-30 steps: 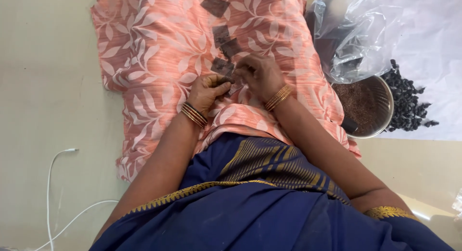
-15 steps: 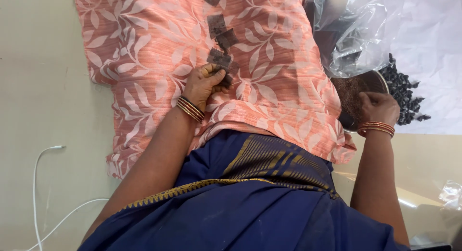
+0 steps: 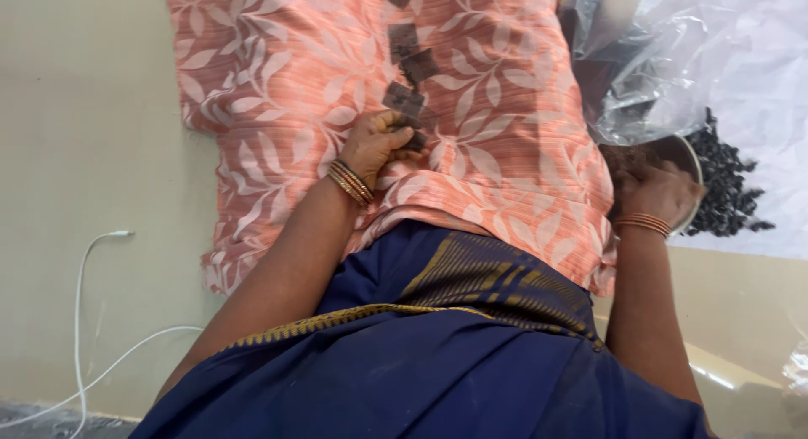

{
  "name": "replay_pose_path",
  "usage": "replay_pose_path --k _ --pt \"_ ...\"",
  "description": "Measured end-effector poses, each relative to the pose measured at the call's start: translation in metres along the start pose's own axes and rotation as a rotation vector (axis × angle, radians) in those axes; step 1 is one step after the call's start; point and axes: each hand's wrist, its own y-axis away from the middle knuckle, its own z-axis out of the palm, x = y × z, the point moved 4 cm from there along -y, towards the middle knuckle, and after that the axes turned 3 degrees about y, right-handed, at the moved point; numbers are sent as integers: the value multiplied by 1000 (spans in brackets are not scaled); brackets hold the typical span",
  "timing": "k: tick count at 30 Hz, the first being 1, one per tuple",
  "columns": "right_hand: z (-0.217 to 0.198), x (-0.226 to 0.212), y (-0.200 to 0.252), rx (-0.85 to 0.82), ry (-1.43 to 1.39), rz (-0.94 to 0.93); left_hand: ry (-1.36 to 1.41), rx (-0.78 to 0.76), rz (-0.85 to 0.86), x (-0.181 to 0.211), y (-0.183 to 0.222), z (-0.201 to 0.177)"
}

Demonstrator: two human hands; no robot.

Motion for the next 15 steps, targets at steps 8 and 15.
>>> replay_pose_path --k 8,15 --pt "-44 18 -7 -51 -127 154 115 7 -59 -8 -4 -1" --pt "-212 -50 -64 -128 -769 326 148 -21 -94 -9 -6 1"
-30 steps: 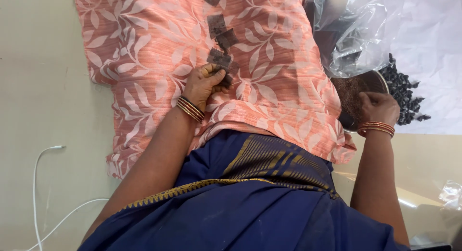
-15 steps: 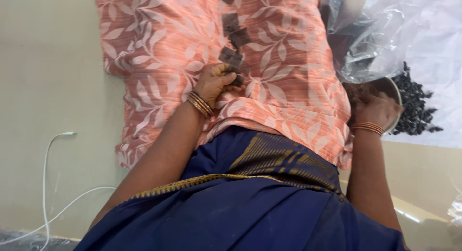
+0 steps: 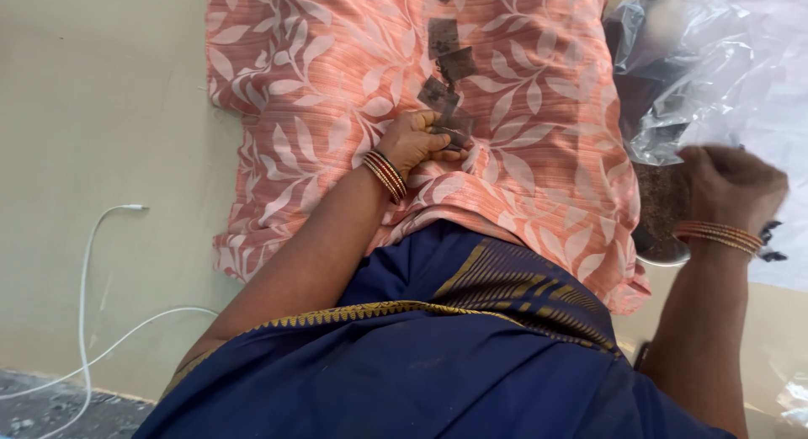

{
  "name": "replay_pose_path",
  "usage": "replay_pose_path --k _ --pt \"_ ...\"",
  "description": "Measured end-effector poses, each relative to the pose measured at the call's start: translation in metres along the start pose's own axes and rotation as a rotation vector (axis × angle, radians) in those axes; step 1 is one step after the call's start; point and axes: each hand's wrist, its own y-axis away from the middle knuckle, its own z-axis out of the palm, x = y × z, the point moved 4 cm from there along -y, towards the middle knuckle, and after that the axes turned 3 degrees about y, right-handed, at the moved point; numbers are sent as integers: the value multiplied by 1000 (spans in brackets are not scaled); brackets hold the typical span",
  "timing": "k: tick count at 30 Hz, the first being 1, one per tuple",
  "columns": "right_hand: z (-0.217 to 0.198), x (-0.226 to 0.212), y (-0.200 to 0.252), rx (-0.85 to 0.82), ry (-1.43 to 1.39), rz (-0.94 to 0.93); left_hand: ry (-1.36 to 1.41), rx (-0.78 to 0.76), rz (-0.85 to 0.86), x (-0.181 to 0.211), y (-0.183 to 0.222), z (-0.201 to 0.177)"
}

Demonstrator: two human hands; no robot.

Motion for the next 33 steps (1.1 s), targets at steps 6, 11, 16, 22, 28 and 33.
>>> replay_pose_path --k 6,11,16,22,28,33 --pt "57 -152 24 -432 -269 -371 -11 -78 32 -18 -23 -16" --pt "134 -205 50 -424 -140 -603 -31 -80 3 -6 -10 -4" --pt "162 -205 62 -329 74 -832 61 -96 -37 -12 -14 -3" --pt "159 -207 69 -307 83 -892 30 -98 -23 -17 -21 -6" --pt "159 -208 74 -301 73 -929 -39 -30 -44 -18 -23 -11" --pt "153 -212 76 -338 49 -968 -63 -22 -38 -11 -16 -4"
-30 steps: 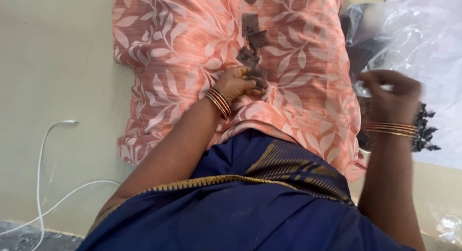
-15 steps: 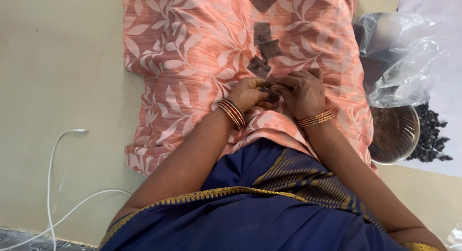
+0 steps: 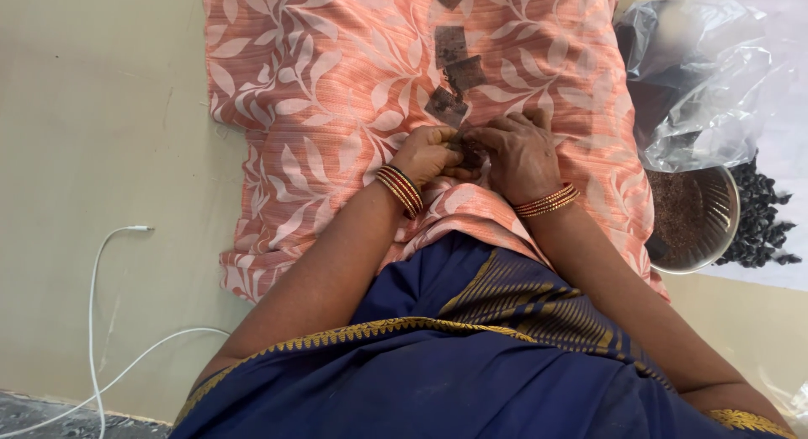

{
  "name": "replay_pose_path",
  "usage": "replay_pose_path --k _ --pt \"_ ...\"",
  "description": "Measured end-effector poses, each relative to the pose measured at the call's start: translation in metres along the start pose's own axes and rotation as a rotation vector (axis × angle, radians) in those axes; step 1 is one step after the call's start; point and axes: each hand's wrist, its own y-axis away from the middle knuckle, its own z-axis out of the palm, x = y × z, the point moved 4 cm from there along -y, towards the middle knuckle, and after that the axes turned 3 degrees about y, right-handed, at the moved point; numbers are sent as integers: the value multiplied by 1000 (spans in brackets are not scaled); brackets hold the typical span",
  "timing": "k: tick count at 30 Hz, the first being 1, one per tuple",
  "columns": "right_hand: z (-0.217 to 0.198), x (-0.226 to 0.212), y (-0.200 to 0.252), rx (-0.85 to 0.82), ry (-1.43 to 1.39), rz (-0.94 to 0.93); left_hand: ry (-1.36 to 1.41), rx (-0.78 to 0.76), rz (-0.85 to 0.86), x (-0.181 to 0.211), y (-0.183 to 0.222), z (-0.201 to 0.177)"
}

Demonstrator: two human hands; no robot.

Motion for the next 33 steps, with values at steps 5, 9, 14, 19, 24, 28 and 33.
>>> replay_pose_path --k 5,9,14,19,24,28,33 --pt "1 -2 0 -22 -12 -22 12 -4 1 -6 -7 -5" --pt "1 -1 1 -16 15 -27 90 -16 12 -7 -7 -4" --pt "-4 -6 -1 18 57 -24 87 -22 -4 -7 -7 -4" --pt "-9 -5 -4 40 66 18 129 -34 5 -8 -7 -4" --pt "0 13 0 73 -69 96 10 -39 17 -11 -12 -10" --pt "7 21 -1 56 -66 114 38 -5 -5 0 -2 -3" --pt "0 16 -3 -48 -239 226 130 23 -28 3 6 -2"
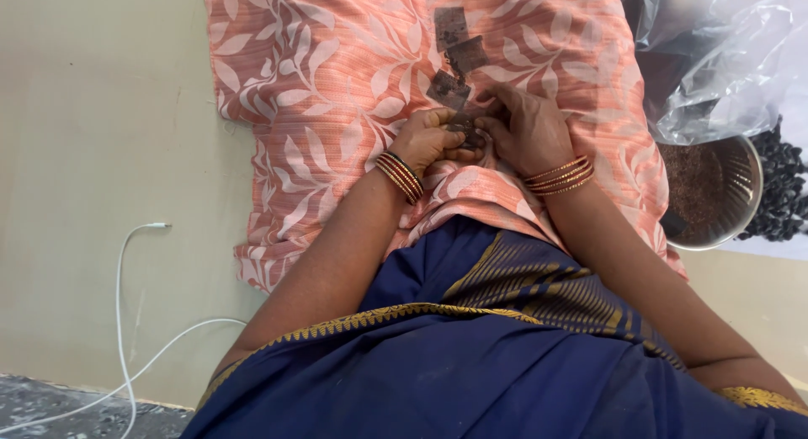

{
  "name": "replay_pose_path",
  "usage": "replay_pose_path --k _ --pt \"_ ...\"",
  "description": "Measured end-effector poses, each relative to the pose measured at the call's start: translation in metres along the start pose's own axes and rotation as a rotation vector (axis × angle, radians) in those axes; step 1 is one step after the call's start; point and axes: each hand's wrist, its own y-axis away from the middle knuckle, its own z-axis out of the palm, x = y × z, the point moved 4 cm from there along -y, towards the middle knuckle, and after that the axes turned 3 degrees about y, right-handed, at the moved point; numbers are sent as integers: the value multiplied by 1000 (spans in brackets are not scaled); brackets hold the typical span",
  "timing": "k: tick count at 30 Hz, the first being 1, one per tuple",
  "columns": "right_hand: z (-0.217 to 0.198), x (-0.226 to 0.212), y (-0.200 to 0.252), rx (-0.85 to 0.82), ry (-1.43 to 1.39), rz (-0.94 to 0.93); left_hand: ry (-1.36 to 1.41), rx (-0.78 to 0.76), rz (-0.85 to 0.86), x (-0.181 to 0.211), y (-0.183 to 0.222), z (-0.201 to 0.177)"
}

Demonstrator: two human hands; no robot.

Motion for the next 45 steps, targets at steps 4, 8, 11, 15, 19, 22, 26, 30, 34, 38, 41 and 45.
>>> replay_pose_path --k 4,8,11,15,19,22,26,30,34,38,41,45 --pt "1 3 1 24 -70 26 -11 -3 -7 -1 2 -2" --pt "-1 -4 2 -16 -77 71 -94 10 -3 5 11 7" --pt "0 -2 3 -43 -136 41 -116 26 -26 3 11 6" --pt "-2 -5 1 -69 -180 11 -99 4 11 -1 9 0" --pt "1 -1 -1 -48 -251 68 -108 27 -24 -1 11 4" --pt "3 4 1 -24 -273 66 -129 -16 1 -3 14 6" --pt "4 11 0 -54 -287 91 -208 -22 7 1 12 9" --pt "4 10 -1 -68 -283 80 -173 -36 -6 -5 6 -2" --pt "1 10 1 -107 -330 84 -172 9 -33 0 15 10" --pt "3 15 1 -139 -408 42 -135 50 -52 8 20 15" --pt "-5 9 1 -99 -351 -127 -157 67 -78 10 21 13" --pt "-10 7 3 -59 -359 -292 -209 63 -77 13 24 11"
